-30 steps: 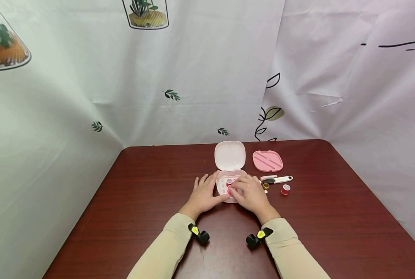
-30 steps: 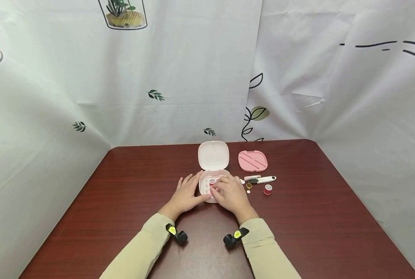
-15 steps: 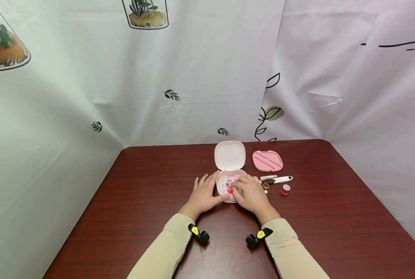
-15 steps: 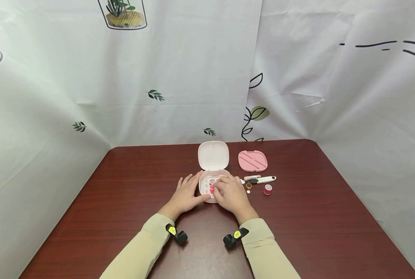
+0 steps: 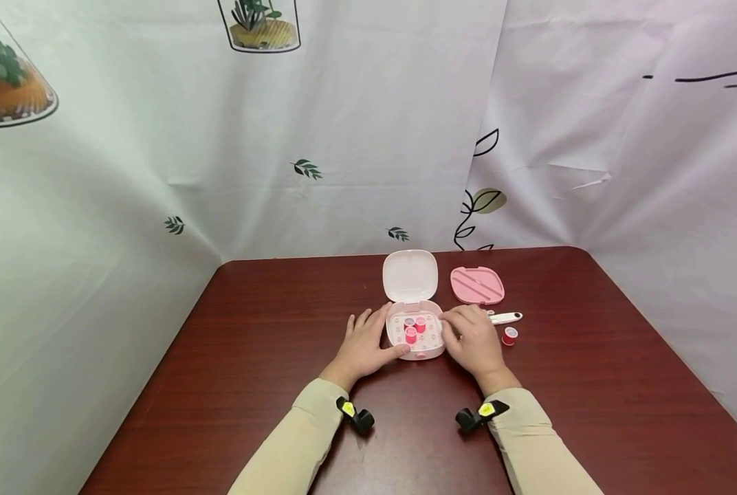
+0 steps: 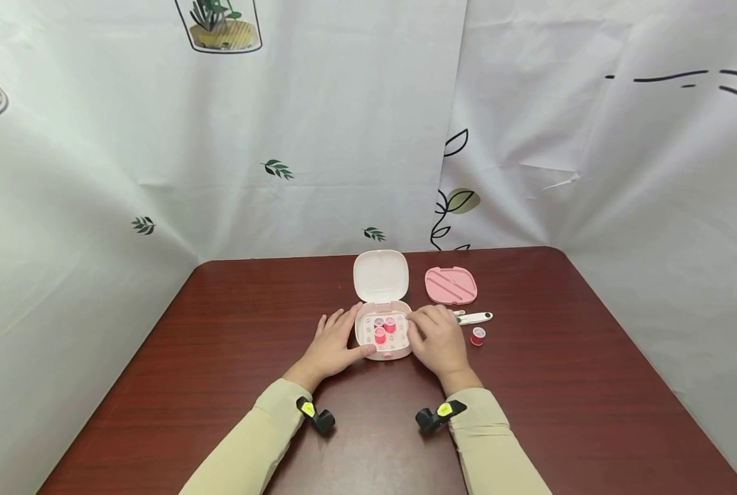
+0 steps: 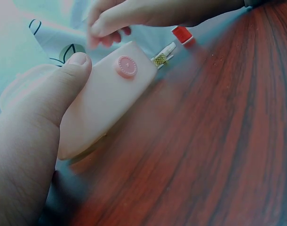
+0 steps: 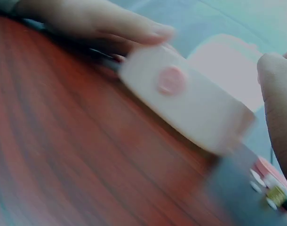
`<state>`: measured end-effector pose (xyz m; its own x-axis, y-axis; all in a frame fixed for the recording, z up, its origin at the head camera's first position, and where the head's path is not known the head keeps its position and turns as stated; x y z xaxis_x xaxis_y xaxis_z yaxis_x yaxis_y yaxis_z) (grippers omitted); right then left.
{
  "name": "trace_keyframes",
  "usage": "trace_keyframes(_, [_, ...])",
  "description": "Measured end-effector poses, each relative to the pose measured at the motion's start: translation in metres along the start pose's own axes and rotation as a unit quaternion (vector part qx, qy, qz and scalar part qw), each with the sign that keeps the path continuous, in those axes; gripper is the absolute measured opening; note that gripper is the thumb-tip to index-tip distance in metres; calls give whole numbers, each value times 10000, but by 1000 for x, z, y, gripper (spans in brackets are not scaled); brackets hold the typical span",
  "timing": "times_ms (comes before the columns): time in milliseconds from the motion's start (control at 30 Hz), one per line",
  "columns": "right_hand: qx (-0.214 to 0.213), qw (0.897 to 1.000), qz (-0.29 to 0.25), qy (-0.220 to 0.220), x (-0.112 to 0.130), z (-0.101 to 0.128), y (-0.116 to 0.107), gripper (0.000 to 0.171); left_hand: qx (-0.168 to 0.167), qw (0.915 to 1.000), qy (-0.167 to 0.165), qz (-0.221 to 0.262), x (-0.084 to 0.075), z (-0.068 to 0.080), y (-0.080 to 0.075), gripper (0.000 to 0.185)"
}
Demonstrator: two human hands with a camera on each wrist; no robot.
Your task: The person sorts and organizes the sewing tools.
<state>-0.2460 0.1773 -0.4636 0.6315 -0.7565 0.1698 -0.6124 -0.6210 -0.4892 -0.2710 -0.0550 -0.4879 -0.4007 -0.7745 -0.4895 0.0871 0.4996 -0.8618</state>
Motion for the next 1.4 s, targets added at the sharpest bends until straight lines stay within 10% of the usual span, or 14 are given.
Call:
trace_keyframes(300, [-341,9978,166,536,-34,11,-29,16,25,10000,-59,-30,2,0,0,97])
trace_keyframes(933, [1183,9762,55,1817,-77,40,-61,41,-35,10000,11,34,3,-1,1,97])
trace_keyframes(1400, [1865,9539,403,2318,-81,48,-68,23,22,10000,20,-5,0,0,0,98])
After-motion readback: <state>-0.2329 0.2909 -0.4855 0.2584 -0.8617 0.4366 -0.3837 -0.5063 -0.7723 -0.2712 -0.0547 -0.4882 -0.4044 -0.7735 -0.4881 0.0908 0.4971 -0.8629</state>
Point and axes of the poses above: each hand's wrist, its own z-axis away from the middle knuckle, its own y-axis out of the palm, x = y × z, the point moved 3 cm from there along -z, towards the middle knuckle, and after that the axes turned 3 degrees about z, right-handed, at the moved point
